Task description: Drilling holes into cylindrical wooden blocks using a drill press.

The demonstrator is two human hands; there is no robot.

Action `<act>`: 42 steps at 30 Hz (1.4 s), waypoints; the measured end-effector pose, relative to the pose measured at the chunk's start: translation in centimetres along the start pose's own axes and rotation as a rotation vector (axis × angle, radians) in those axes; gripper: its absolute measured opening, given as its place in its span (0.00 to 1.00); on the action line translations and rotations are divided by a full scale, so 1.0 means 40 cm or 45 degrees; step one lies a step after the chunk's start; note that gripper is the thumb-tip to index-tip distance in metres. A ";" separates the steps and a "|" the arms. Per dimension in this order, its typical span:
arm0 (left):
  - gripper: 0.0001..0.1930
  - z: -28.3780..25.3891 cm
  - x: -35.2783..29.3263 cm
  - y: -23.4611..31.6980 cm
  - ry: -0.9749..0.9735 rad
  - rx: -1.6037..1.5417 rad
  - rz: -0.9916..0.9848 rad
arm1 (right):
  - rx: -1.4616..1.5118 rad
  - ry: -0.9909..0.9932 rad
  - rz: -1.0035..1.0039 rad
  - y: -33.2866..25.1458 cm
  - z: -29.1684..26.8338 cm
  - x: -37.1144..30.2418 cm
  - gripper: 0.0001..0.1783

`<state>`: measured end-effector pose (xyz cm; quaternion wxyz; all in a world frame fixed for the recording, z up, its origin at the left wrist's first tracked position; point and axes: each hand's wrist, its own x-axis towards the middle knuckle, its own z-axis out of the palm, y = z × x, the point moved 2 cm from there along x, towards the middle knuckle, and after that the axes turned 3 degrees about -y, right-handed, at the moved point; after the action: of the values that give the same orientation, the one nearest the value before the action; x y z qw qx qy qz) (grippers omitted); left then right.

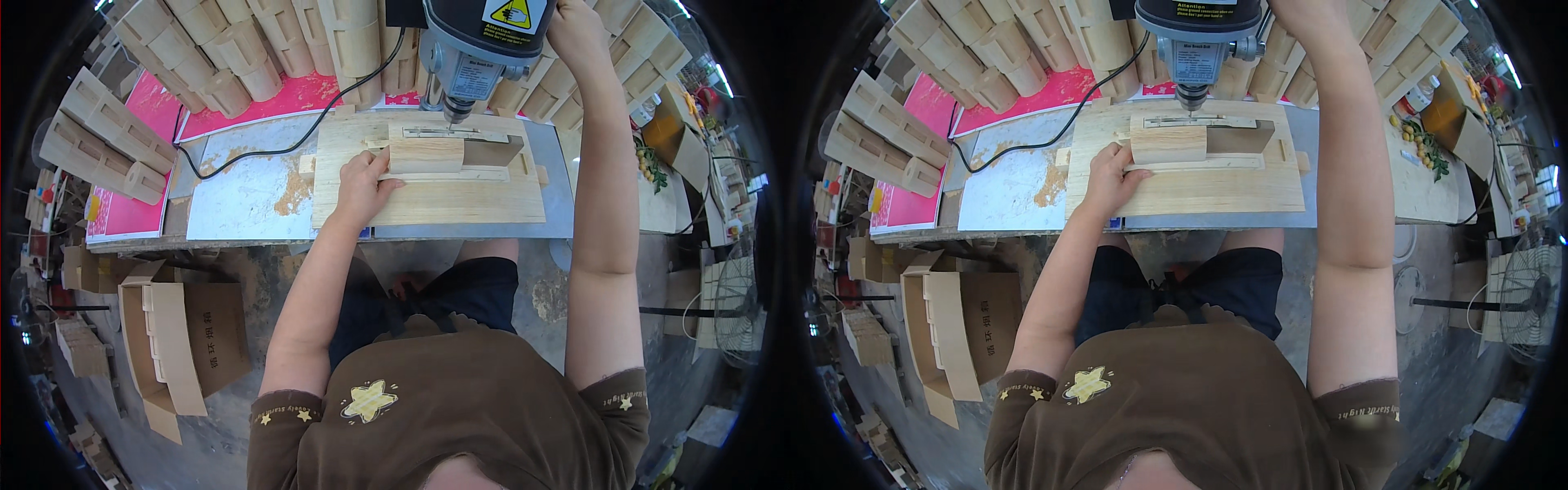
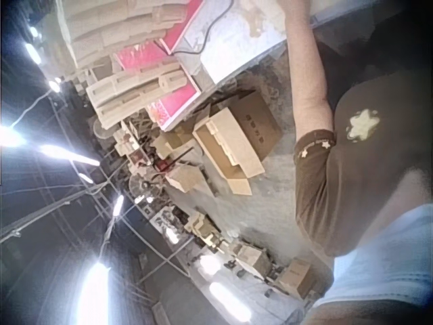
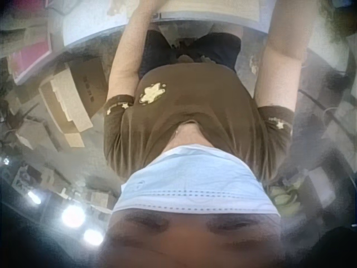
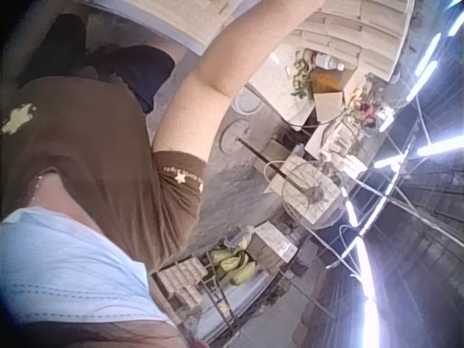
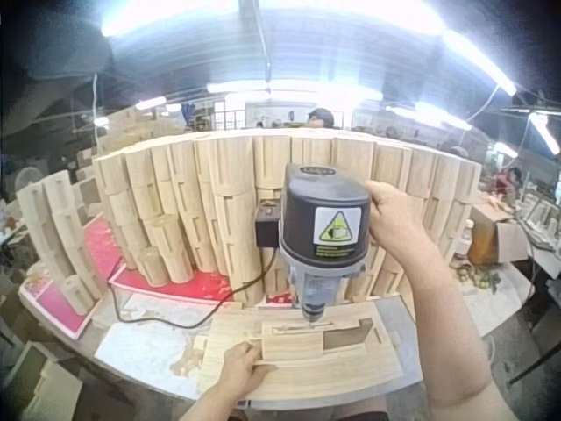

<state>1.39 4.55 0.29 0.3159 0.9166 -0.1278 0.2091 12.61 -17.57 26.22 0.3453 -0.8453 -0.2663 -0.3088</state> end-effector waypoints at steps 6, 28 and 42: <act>0.31 -0.012 -0.006 -0.001 -0.010 0.005 -0.009 | -0.491 -0.028 0.113 -0.049 -0.054 -0.143 0.11; 0.22 -0.013 -0.001 0.001 0.022 0.034 0.026 | 0.140 0.342 -0.123 0.029 0.073 -0.370 0.04; 0.29 0.067 0.021 0.074 -0.106 0.042 -0.091 | -0.281 0.100 0.160 0.078 0.005 0.017 0.20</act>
<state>1.85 0.51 0.34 0.3025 0.9335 -0.1045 0.1614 15.22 -19.19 25.27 0.2788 -0.8805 -0.1636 -0.3468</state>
